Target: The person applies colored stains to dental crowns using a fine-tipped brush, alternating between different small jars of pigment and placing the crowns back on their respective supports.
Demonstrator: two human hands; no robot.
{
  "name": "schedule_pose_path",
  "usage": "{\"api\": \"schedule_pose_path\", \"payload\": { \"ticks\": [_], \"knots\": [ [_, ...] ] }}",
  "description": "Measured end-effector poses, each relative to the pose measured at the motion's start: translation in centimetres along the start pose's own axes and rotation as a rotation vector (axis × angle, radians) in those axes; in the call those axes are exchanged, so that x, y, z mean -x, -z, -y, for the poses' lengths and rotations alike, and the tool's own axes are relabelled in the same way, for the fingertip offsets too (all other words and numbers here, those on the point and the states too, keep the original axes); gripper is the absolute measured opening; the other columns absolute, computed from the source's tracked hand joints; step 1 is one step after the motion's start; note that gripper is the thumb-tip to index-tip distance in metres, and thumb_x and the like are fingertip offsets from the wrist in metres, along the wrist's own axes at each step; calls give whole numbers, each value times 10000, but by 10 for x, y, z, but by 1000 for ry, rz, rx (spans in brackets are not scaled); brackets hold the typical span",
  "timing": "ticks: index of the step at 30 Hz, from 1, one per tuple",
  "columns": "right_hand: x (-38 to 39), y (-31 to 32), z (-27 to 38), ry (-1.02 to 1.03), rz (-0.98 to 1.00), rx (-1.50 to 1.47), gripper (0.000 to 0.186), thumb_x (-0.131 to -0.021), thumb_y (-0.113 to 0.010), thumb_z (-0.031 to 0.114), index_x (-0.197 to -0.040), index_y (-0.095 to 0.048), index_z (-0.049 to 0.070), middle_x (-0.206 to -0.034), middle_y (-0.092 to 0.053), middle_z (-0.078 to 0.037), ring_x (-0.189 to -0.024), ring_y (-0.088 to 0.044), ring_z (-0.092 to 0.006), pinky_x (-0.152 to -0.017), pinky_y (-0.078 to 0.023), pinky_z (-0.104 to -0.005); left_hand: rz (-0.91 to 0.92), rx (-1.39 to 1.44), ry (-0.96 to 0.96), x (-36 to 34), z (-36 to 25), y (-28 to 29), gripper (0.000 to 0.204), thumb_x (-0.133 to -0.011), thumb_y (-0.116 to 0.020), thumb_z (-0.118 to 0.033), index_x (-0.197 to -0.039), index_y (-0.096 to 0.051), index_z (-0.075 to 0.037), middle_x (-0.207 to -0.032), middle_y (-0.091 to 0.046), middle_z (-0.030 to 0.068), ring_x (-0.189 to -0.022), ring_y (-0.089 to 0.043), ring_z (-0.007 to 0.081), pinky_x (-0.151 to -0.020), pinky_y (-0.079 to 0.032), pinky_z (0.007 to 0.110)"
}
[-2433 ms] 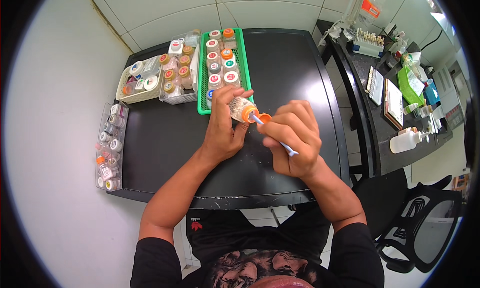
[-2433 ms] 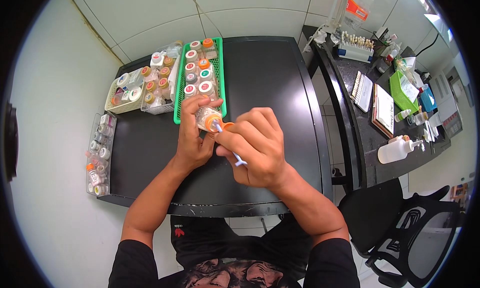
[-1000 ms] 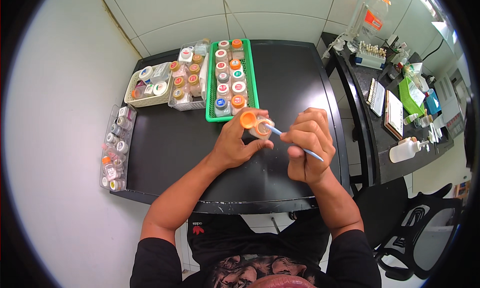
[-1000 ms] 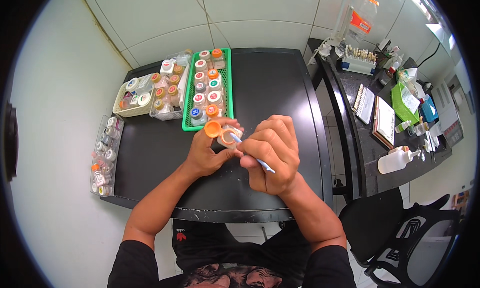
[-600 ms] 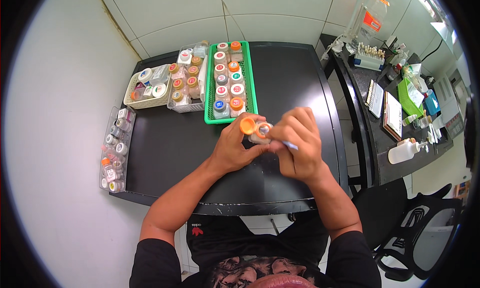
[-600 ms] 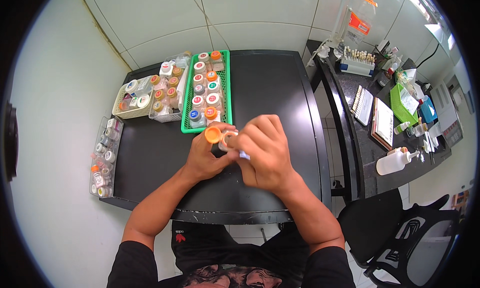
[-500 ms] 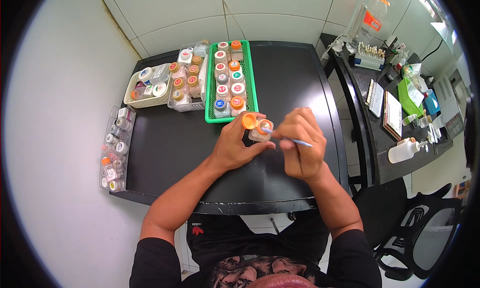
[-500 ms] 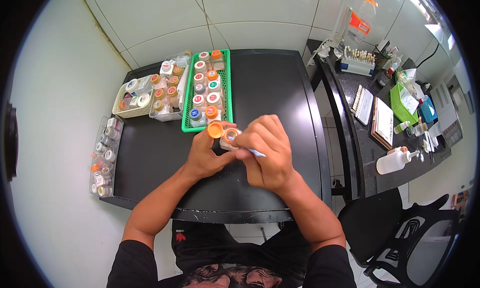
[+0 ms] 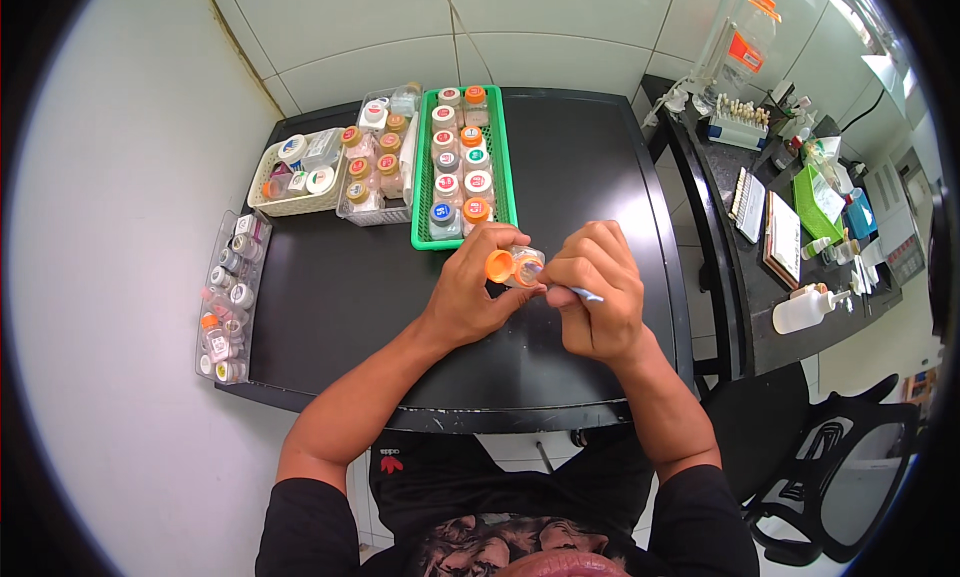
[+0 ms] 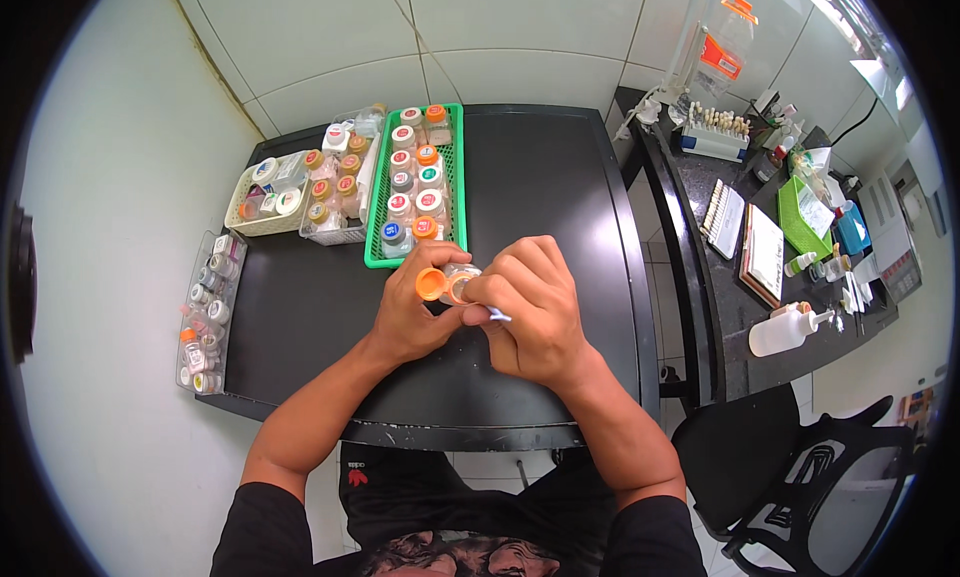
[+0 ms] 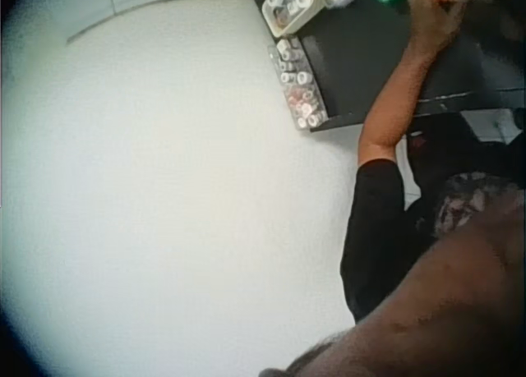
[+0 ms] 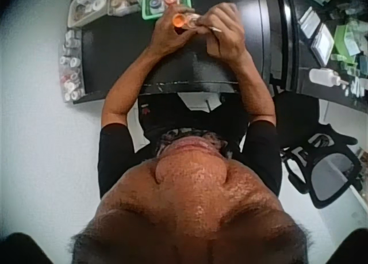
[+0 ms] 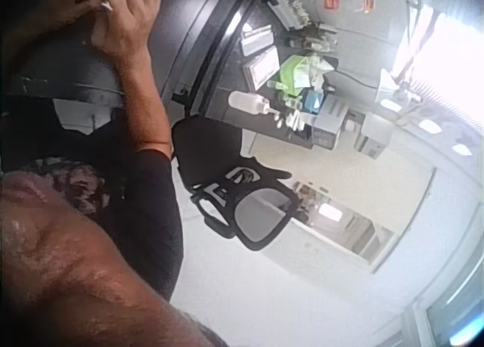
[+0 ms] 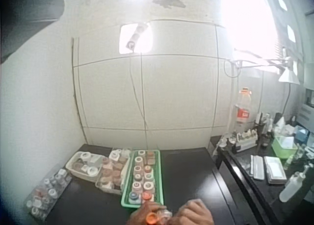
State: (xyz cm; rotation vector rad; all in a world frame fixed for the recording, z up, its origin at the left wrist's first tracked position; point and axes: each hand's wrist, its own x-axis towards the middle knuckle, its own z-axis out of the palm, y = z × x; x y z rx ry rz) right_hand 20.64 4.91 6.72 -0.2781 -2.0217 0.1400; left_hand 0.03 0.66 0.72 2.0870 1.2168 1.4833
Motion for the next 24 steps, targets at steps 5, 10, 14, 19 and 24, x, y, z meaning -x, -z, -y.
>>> {"api": "schedule_pose_path", "payload": {
  "ticks": [5, 10, 14, 19, 24],
  "knots": [
    [2, 0, -1, 26, -53, -86, 216, -954, -800, 263, -960, -711, 65, -865, -676, -50, -774, -608, -276, -794, -464, -433, -29, 4, 53, 2, 1, -3, 609, -838, -984, -135, -1324, -632, -30, -1271, -685, 170, -1160, -712, 355, -1009, -587, 447],
    [0, -3, -1, 46, -29, 13, 233, -989, -788, 286, -953, -710, 69, -856, -670, -42, -790, -613, -272, -806, -466, -430, -64, -108, -11, 0, 0, 0, 596, -817, -972, -78, -1305, -633, -27, -1265, -686, 161, -1164, -714, 356, -993, -599, 439],
    [1, -3, -1, 15, -17, -87, 214, -923, -818, 261, -951, -714, 76, -855, -668, -32, -804, -614, -266, -817, -462, -427, -102, -93, -23, -1, 2, -1, 602, -813, -969, -70, -1312, -635, -32, -1266, -688, 158, -1170, -714, 357, -996, -598, 439],
    [2, 0, 1, 33, -27, 2, 222, -870, -833, 243, -953, -716, 73, -863, -669, -28, -809, -611, -266, -819, -457, -429, -97, -103, -39, -1, -4, -3, 616, -804, -972, -69, -1321, -639, -41, -1271, -689, 156, -1175, -715, 354, -998, -598, 440],
    [2, -5, 1, 50, -3, 23, 228, -891, -822, 260, -934, -710, 65, -831, -654, -34, -794, -612, -271, -821, -471, -439, -108, -132, -40, 1, 2, -1, 629, -800, -986, -92, -1321, -639, -39, -1257, -686, 154, -1156, -713, 354, -982, -597, 445]
  ]
}}
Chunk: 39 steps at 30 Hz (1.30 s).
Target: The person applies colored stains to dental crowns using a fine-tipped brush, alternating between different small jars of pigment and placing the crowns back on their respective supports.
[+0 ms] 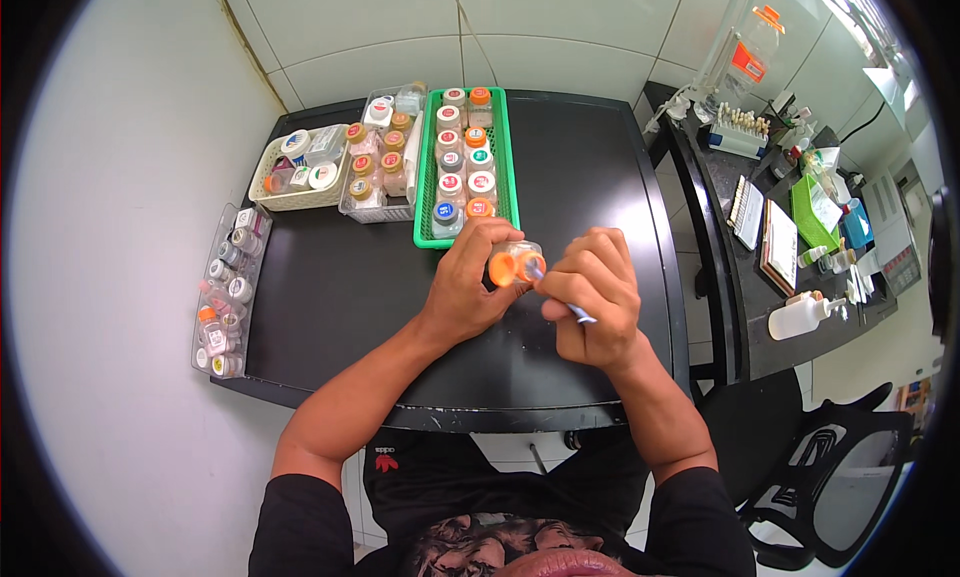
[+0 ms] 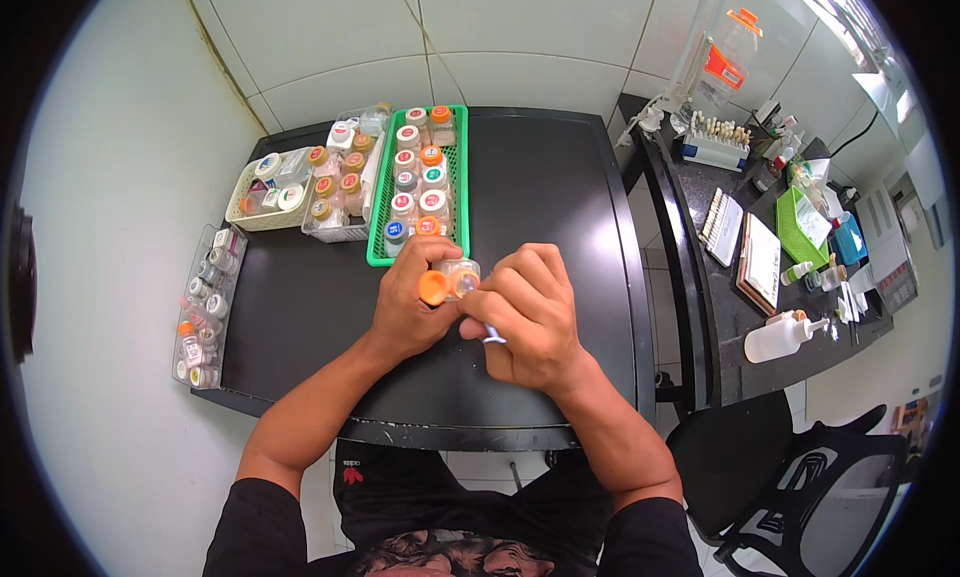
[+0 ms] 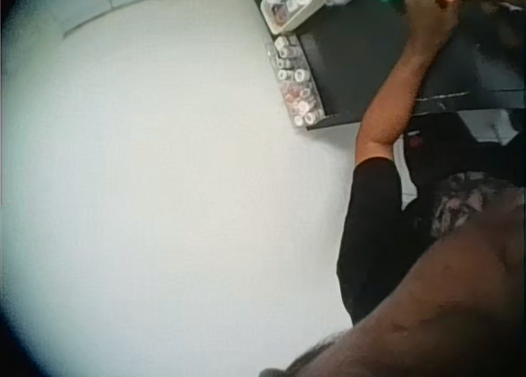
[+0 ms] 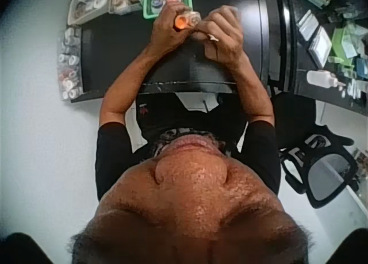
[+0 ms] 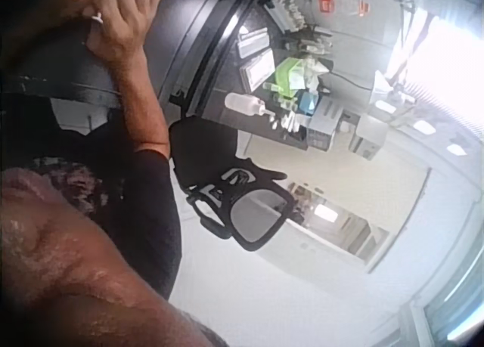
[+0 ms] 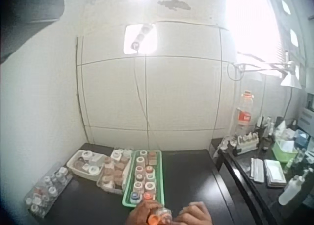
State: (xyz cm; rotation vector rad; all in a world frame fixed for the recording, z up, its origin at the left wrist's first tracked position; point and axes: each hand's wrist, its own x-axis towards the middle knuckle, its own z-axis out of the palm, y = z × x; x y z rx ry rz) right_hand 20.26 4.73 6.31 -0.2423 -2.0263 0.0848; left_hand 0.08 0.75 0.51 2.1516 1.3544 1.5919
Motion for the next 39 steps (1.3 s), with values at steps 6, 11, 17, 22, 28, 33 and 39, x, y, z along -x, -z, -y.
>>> {"api": "schedule_pose_path", "payload": {
  "ticks": [6, 11, 17, 22, 28, 33, 39],
  "knots": [
    [6, 6, -2, -27, -133, -53, 235, -928, -810, 282, -924, -711, 69, -839, -638, -38, -805, -614, -269, -847, -471, -442, -7, 22, -1, -3, -3, 2, 623, -808, -992, -114, -1317, -640, -37, -1244, -682, 157, -1136, -709, 357, -973, -593, 448],
    [-2, 1, 2, 1, 15, -1, 270, -1020, -774, 307, -922, -706, 65, -822, -644, -49, -768, -603, -275, -844, -463, -442, -12, 5, -5, 0, 2, -1, 621, -824, -1000, -152, -1315, -639, -37, -1246, -683, 157, -1127, -714, 352, -968, -596, 444],
    [4, 3, 2, -149, -162, -96, 263, -1027, -768, 304, -940, -723, 60, -814, -644, -50, -768, -603, -279, -828, -454, -430, -4, 40, -1, -2, -3, 1, 618, -838, -991, -153, -1339, -647, -39, -1272, -688, 163, -1146, -720, 352, -974, -600, 452],
    [0, 3, 3, -146, -24, -1, 200, -983, -801, 246, -962, -732, 60, -824, -663, -49, -795, -609, -275, -828, -450, -429, 18, 5, -13, -2, -1, 4, 647, -861, -984, -166, -1397, -645, -36, -1295, -694, 173, -1165, -723, 361, -997, -596, 454],
    [0, -1, -2, -61, -86, 68, 177, -980, -802, 222, -966, -728, 62, -814, -654, -45, -795, -605, -270, -830, -449, -427, 24, 117, 56, -3, -6, 1, 667, -879, -957, -114, -1444, -616, -17, -1361, -697, 186, -1277, -718, 363, -1067, -587, 444],
    [4, 4, 1, -223, -98, -85, 209, -1046, -761, 246, -967, -729, 55, -819, -665, -56, -797, -612, -275, -825, -457, -417, 40, 208, 76, 2, -1, 0, 720, -895, -945, -108, -1501, -573, 3, -1387, -711, 181, -1269, -729, 328, -1068, -594, 410],
    [-1, 0, 0, -225, -138, -120, 255, -1103, -706, 241, -950, -728, 39, -828, -677, -72, -800, -612, -274, -804, -464, -400, 44, 156, 47, -2, -1, 3, 672, -931, -925, -124, -1495, -591, 23, -1399, -710, 173, -1239, -733, 296, -1052, -610, 389]
  ]
}}
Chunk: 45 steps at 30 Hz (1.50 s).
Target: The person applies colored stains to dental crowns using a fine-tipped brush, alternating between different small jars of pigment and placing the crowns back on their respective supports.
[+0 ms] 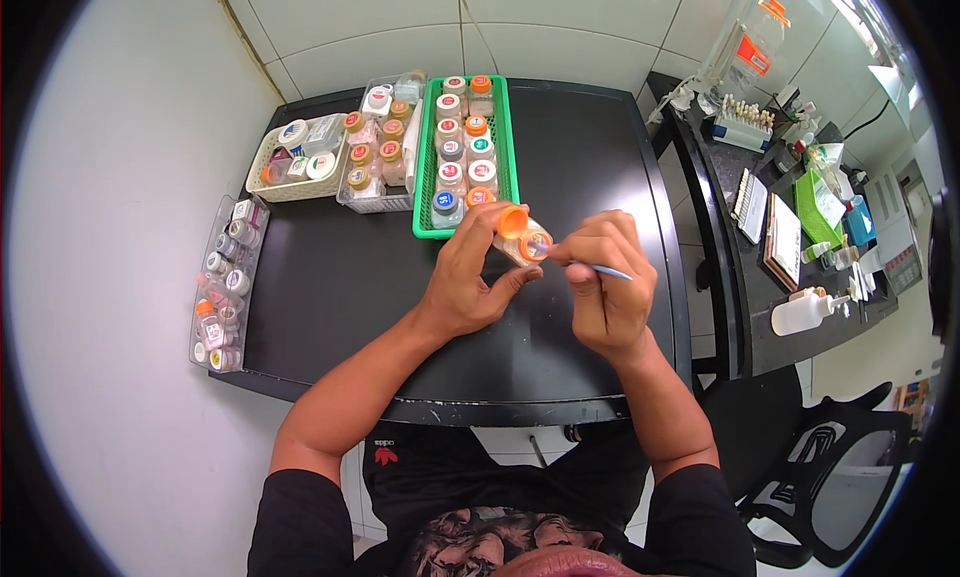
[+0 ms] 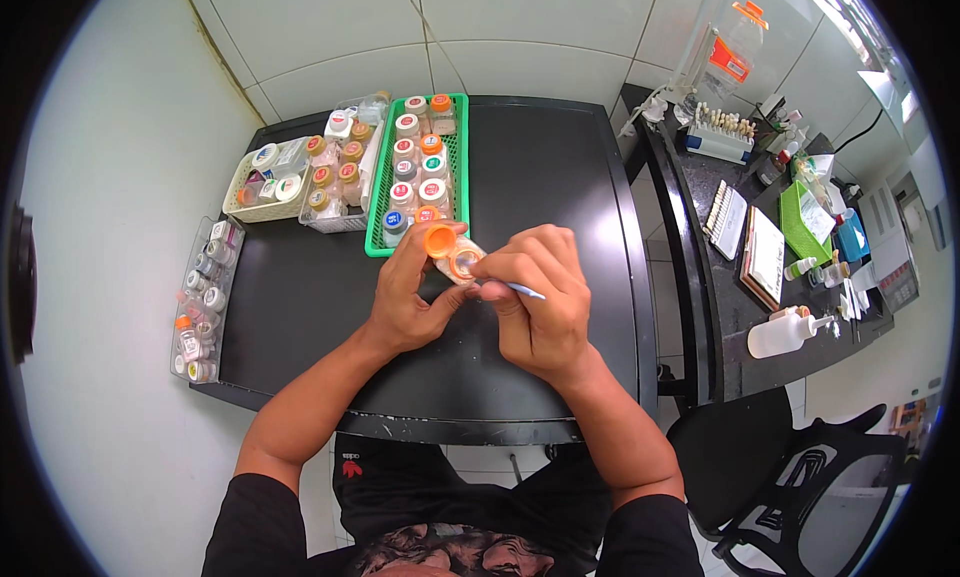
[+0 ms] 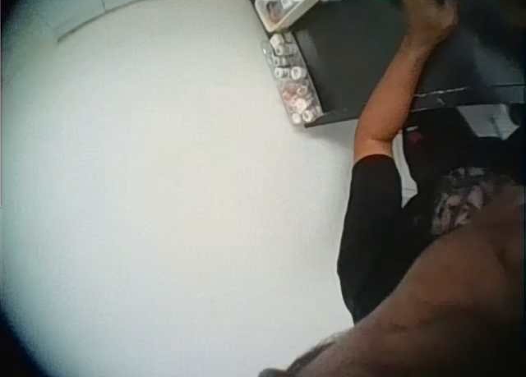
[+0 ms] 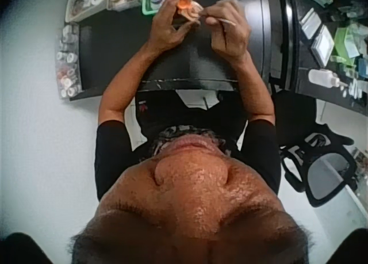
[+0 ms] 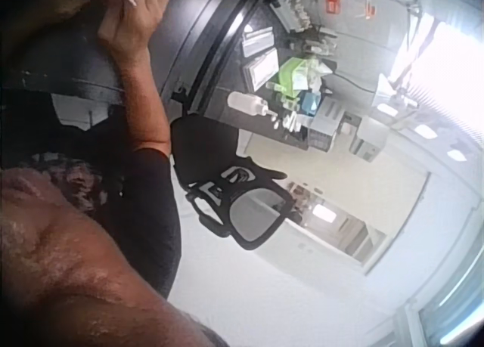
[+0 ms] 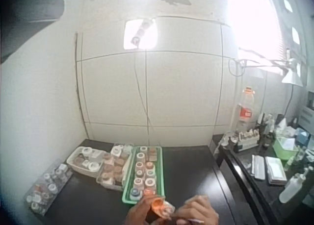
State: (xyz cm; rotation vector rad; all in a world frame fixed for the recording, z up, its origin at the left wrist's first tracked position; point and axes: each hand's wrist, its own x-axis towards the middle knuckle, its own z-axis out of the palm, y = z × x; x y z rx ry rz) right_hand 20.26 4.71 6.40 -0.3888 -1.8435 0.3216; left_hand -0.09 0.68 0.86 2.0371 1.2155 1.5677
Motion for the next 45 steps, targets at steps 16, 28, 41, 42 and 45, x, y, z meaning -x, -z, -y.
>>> {"api": "schedule_pose_path", "payload": {
  "ticks": [16, 28, 41, 42, 45],
  "knots": [
    [1, 2, -2, -40, 60, -51, 202, -1087, -718, 203, -979, -733, 33, -878, -713, -81, -835, -624, -290, -809, -475, -406, -21, 226, 66, 2, 5, -3, 567, -1015, -804, -40, -1522, -551, -1, -1472, -675, 221, -1302, -733, 308, -1037, -623, 429],
    [-2, 9, -1, -135, -29, -30, 224, -1102, -700, 169, -950, -743, 10, -868, -712, -86, -838, -626, -284, -778, -506, -403, 75, -22, -64, -3, -4, 3, 524, -1120, -694, -220, -1578, -565, 0, -1484, -656, 224, -1332, -670, 398, -1133, -535, 448],
    [1, 7, -5, -98, -11, -15, 196, -1087, -720, 141, -943, -731, 9, -881, -738, -63, -856, -618, -271, -745, -503, -380, 105, 91, 5, -1, -5, 3, 482, -1148, -640, -132, -1602, -545, -4, -1498, -584, 170, -1206, -678, 224, -942, -606, 331],
    [1, 7, -4, -99, 11, -49, 194, -1087, -720, 140, -946, -731, 7, -884, -740, -64, -855, -619, -273, -746, -504, -380, 112, 139, 51, -1, -7, 4, 507, -1137, -648, -124, -1618, -535, -8, -1503, -574, 189, -1246, -668, 270, -984, -595, 359],
    [-1, 7, -2, -87, -14, -20, 197, -1088, -720, 145, -950, -732, 5, -883, -741, -66, -855, -621, -275, -748, -505, -381, 122, 164, 79, -1, -7, 5, 528, -1137, -636, -103, -1641, -514, -5, -1508, -561, 190, -1278, -659, 280, -1021, -586, 369]
  ]
}}
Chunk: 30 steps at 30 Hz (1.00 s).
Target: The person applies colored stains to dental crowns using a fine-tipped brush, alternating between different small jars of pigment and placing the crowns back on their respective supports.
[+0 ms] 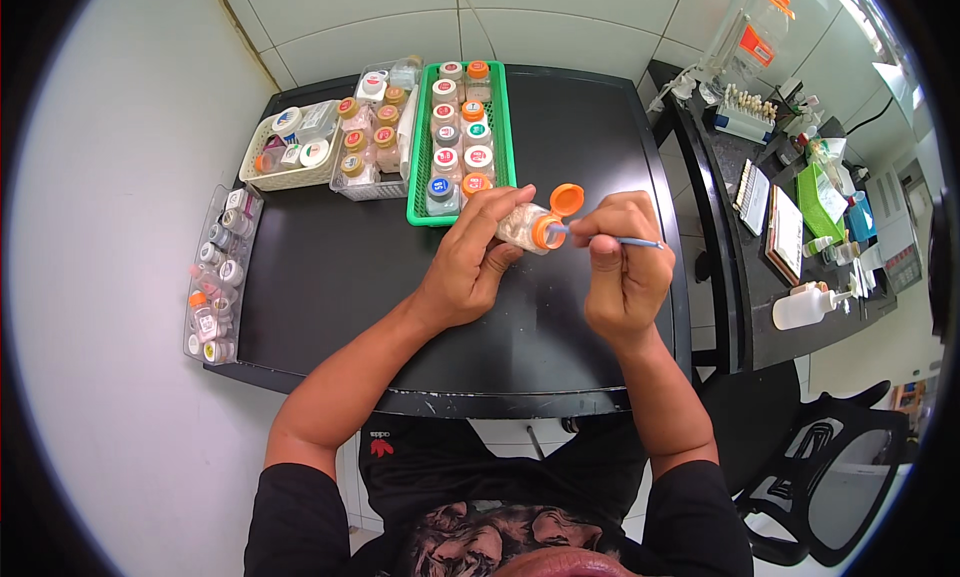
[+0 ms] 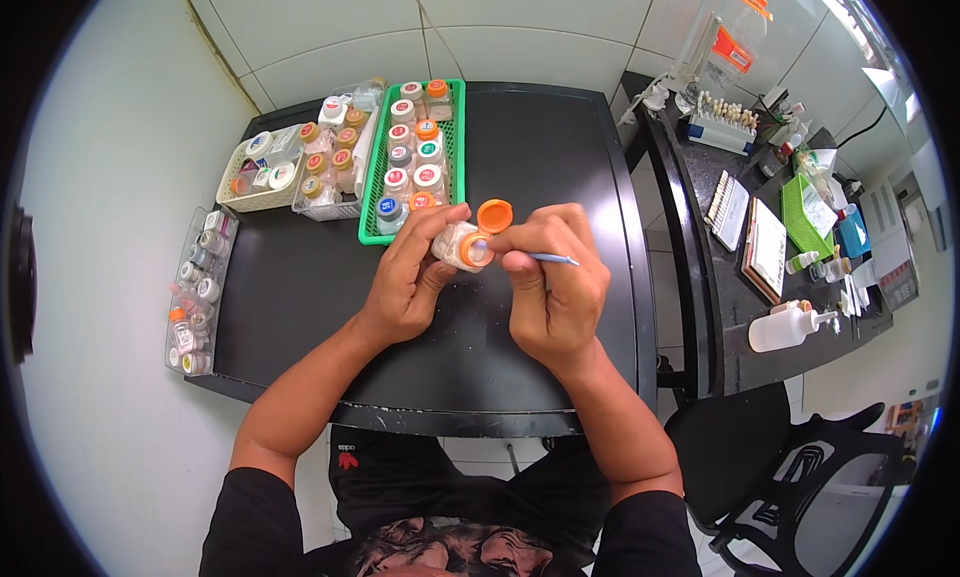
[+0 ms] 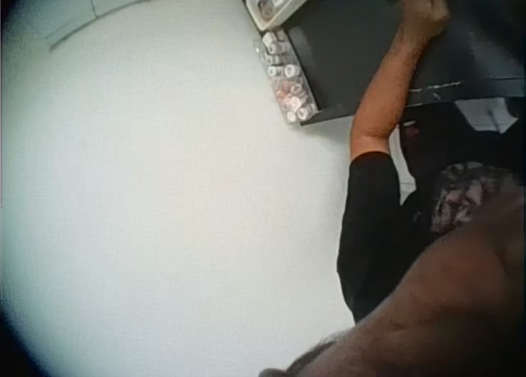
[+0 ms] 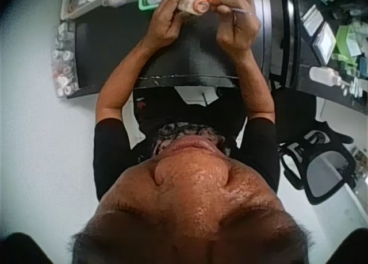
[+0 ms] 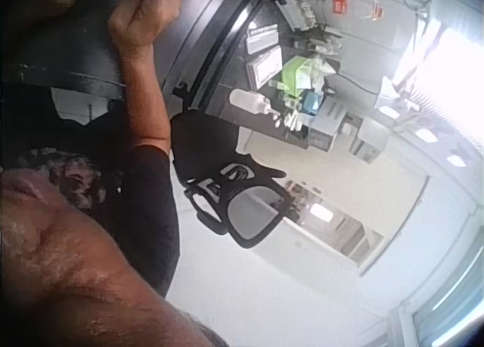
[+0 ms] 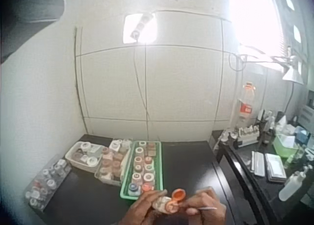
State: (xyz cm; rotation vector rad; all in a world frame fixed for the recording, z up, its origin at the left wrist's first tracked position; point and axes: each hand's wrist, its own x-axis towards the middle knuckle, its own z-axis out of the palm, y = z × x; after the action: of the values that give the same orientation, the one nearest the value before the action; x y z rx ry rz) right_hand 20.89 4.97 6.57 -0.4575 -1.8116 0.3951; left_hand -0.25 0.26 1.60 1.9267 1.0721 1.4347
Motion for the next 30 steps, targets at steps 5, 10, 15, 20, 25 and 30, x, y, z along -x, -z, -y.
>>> {"api": "schedule_pose_path", "payload": {
  "ticks": [5, 10, 15, 20, 25, 30],
  "knots": [
    [0, 0, 0, 34, 12, 6, 210, -1094, -714, 153, -951, -733, 2, -867, -737, -71, -855, -623, -277, -745, -505, -382, -30, 149, 46, 1, 3, -2, 631, -1101, -717, -103, -1677, -479, -1, -1529, -532, 167, -1333, -629, 248, -1076, -563, 362],
    [1, 1, 0, -6, 35, -52, 214, -1092, -719, 162, -951, -746, 3, -848, -728, -70, -854, -617, -270, -741, -498, -388, -7, -122, -52, 2, 3, -1, 852, -907, -946, -116, -1644, -537, 6, -1488, -536, 148, -1333, -617, 233, -1098, -551, 372],
    [-1, 4, 0, 35, 21, -10, 217, -1090, -725, 167, -941, -746, 11, -841, -729, -68, -840, -597, -260, -737, -481, -372, -28, -256, -87, -1, -3, 2, 839, -875, -946, -61, -1617, -559, 4, -1440, -578, 132, -1293, -644, 217, -1073, -567, 366],
    [1, 2, 2, -49, 29, -48, 222, -1089, -730, 180, -936, -747, 21, -832, -728, -63, -821, -576, -249, -738, -467, -359, -114, 168, 44, 6, 18, -7, 721, -897, -919, 2, -1515, -547, -14, -1431, -611, 143, -1290, -702, 226, -1057, -605, 355],
    [0, 1, 1, -30, 5, -10, 233, -1098, -718, 187, -932, -747, 26, -840, -736, -62, -813, -569, -246, -739, -467, -360, -94, 3, -43, 4, 22, -3, 627, -945, -888, -3, -1462, -535, -23, -1506, -609, 177, -1293, -719, 241, -1029, -641, 365],
    [-1, 3, -4, 6, 16, 50, 221, -1094, -718, 177, -935, -752, 27, -841, -738, -60, -812, -567, -248, -741, -466, -366, -117, -69, -22, -3, 4, -2, 566, -945, -896, -51, -1435, -615, -33, -1533, -617, 176, -1300, -711, 263, -973, -649, 360]
  ]
}}
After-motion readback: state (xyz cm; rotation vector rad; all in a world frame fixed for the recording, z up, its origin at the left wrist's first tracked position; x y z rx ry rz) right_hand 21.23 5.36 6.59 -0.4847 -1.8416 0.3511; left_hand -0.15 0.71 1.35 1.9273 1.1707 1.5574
